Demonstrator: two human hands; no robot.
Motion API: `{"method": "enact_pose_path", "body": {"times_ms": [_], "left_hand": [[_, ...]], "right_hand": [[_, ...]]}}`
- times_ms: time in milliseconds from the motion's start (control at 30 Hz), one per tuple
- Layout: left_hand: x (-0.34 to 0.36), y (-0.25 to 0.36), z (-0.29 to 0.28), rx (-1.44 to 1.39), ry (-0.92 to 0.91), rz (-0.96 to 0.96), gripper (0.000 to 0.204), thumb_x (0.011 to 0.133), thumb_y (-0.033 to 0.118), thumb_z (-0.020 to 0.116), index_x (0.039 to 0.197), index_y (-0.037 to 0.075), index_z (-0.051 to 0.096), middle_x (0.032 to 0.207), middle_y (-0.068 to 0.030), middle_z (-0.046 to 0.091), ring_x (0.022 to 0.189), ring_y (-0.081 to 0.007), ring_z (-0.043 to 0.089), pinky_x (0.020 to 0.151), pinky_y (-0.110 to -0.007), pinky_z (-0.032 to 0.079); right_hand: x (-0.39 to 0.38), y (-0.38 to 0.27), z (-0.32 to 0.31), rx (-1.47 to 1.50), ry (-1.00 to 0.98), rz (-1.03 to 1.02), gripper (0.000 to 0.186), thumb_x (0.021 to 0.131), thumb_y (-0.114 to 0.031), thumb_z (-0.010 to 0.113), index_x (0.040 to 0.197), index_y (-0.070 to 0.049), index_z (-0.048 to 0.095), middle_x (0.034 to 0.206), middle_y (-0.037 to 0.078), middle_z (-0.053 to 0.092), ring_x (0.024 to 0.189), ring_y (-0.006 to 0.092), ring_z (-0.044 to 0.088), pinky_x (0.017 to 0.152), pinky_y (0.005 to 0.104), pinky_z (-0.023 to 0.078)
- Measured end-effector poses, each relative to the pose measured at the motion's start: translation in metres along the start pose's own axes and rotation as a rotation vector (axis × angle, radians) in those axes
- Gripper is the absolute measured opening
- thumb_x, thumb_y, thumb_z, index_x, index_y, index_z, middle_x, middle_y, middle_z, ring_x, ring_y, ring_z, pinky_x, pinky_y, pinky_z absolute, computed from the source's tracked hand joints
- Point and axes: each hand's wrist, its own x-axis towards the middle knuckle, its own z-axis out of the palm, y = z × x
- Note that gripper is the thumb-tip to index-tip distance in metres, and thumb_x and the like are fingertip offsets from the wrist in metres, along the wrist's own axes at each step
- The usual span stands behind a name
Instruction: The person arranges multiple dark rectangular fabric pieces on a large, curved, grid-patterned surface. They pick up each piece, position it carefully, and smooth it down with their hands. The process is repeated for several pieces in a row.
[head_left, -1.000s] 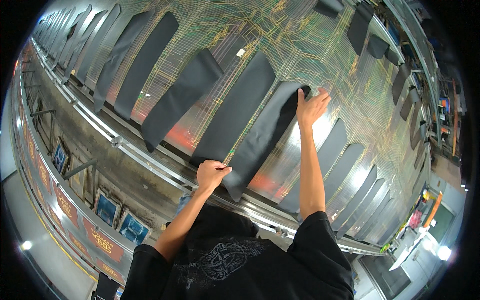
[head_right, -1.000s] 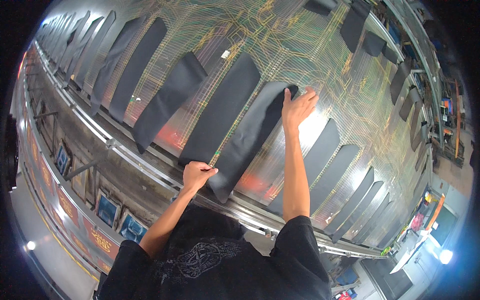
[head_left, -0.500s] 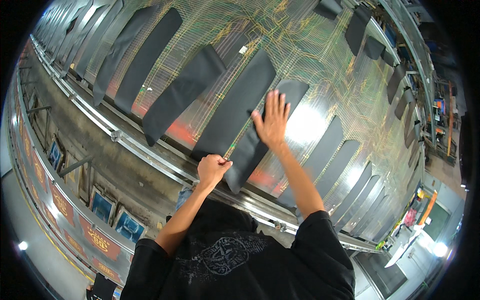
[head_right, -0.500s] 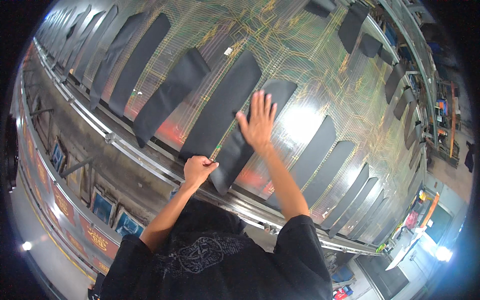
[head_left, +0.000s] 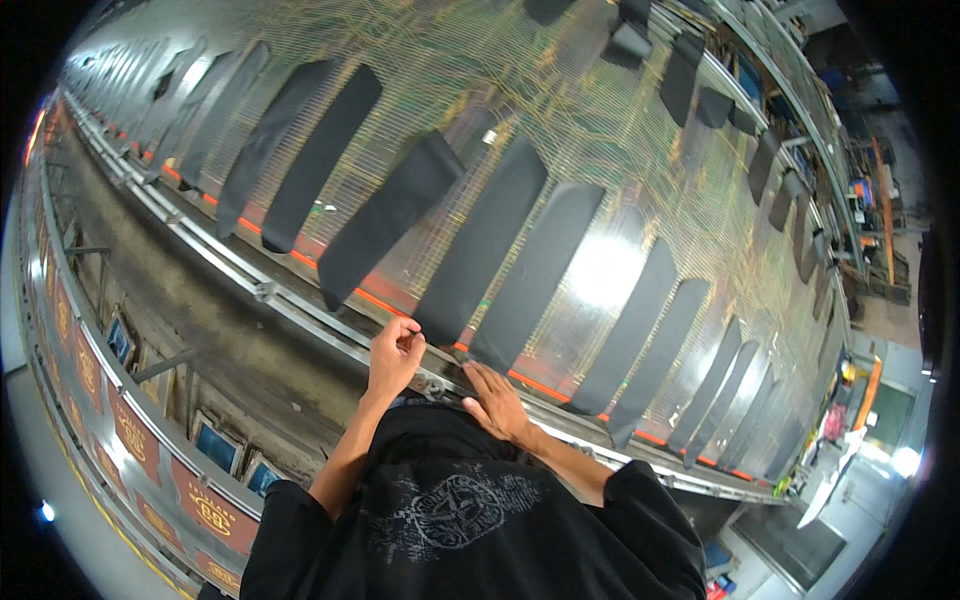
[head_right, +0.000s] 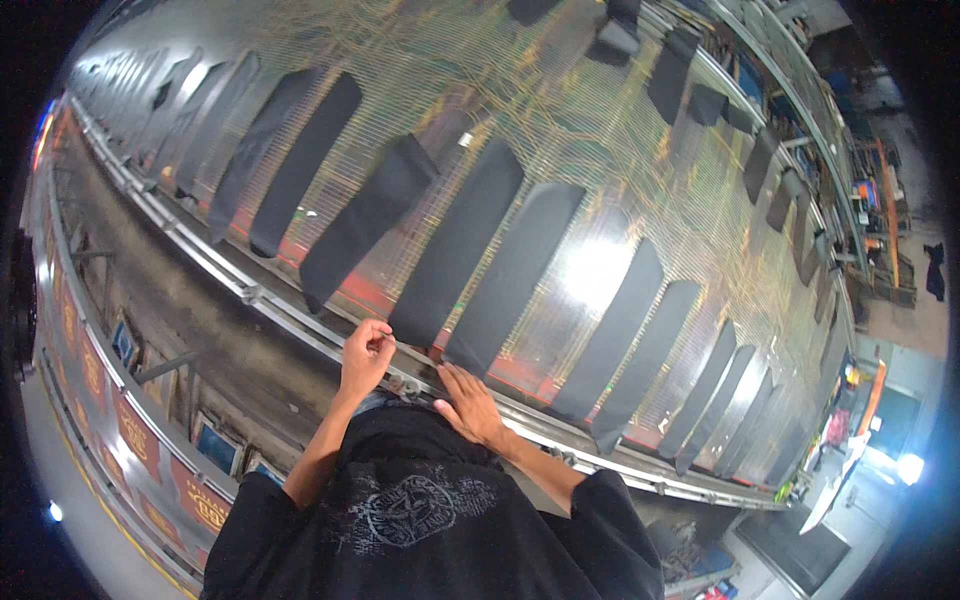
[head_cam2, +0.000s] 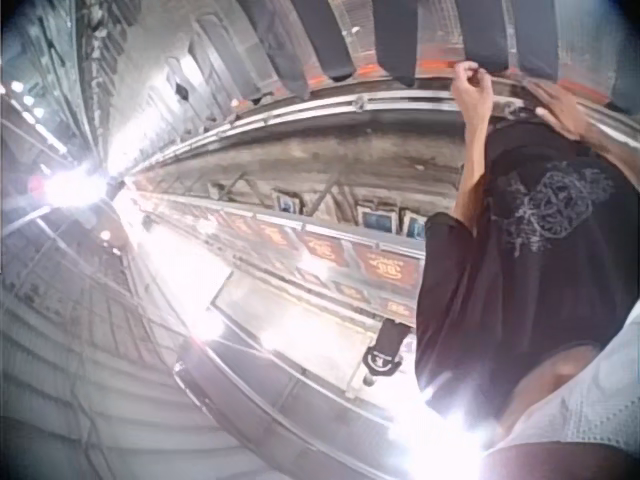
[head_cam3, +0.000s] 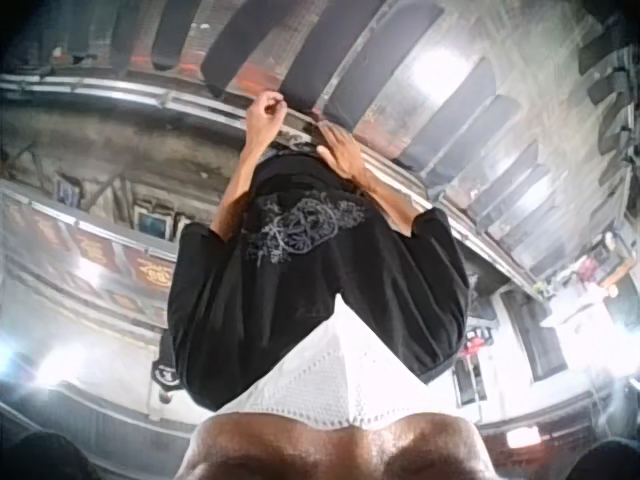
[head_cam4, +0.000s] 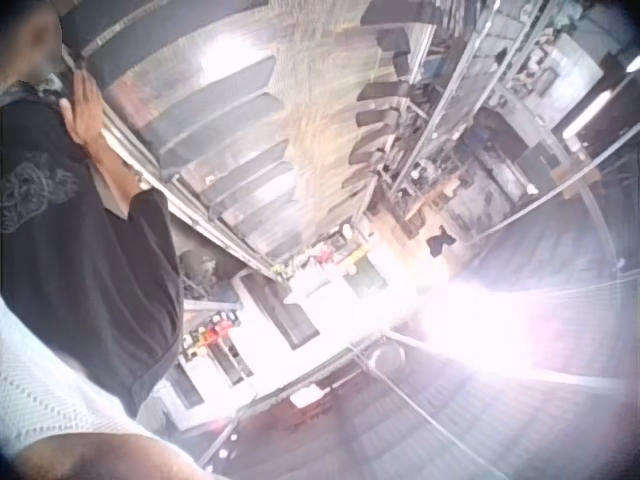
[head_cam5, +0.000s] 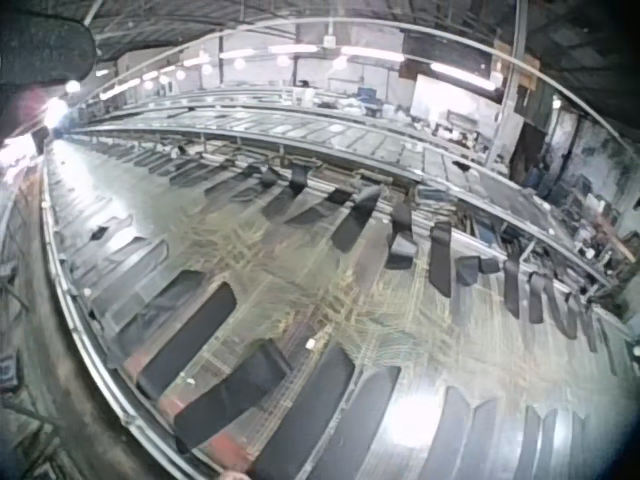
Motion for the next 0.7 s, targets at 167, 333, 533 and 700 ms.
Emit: {"method": "enact_pose_path", "body": {"times_ms": [167, 333, 533, 700], "left_hand": [[0.05, -0.08, -0.065, 0.04, 0.438, 0.104, 0.032, 0.087, 0.011, 0.074, 0.114, -0.001, 0.061, 0.107, -0.0115, 0.065, 0.077, -0.0165, 0.062, 0.066, -0.029, 0.052], [0.105, -0.089, -0.12, -0.006, 0.491, -0.19, 0.059, 0.085, 0.01, 0.075, 0.134, -0.006, 0.046, 0.122, -0.0203, 0.059, 0.086, -0.0229, 0.071, 0.051, -0.034, 0.063], [0.151, -0.103, -0.155, -0.035, 0.194, -0.413, 0.037, 0.084, 0.02, 0.084, 0.099, -0.004, 0.061, 0.076, -0.0121, 0.068, 0.052, -0.0189, 0.068, 0.045, -0.034, 0.058], [0.148, -0.086, -0.177, -0.024, -0.158, -0.273, 0.028, 0.088, 0.026, 0.08, 0.091, 0.0, 0.07, 0.064, -0.0019, 0.06, 0.051, -0.0101, 0.054, 0.046, -0.028, 0.041]], "right_hand": [[0.017, 0.005, 0.023, 0.107, 0.031, 0.317, 0.068, 0.104, -0.047, 0.047, 0.146, 0.006, 0.041, 0.137, 0.036, 0.054, 0.127, 0.0492, 0.055, 0.108, 0.0533, 0.042], [0.03, -0.056, 0.002, -0.317, -0.169, 0.354, 0.073, 0.098, -0.061, 0.054, 0.119, 0.008, 0.063, 0.112, 0.032, 0.068, 0.103, 0.047, 0.067, 0.09, 0.0541, 0.054], [0.101, -0.162, -0.03, 0.0, -0.296, 0.297, 0.073, 0.095, -0.067, 0.054, 0.083, 0.002, 0.076, 0.079, 0.023, 0.072, 0.081, 0.0404, 0.072, 0.076, 0.0479, 0.056], [0.196, -0.147, 0.016, 0.424, -0.087, 0.571, 0.084, 0.095, -0.077, 0.043, 0.097, 0.001, 0.075, 0.086, 0.017, 0.075, 0.082, 0.0304, 0.074, 0.079, 0.0421, 0.057]]}}
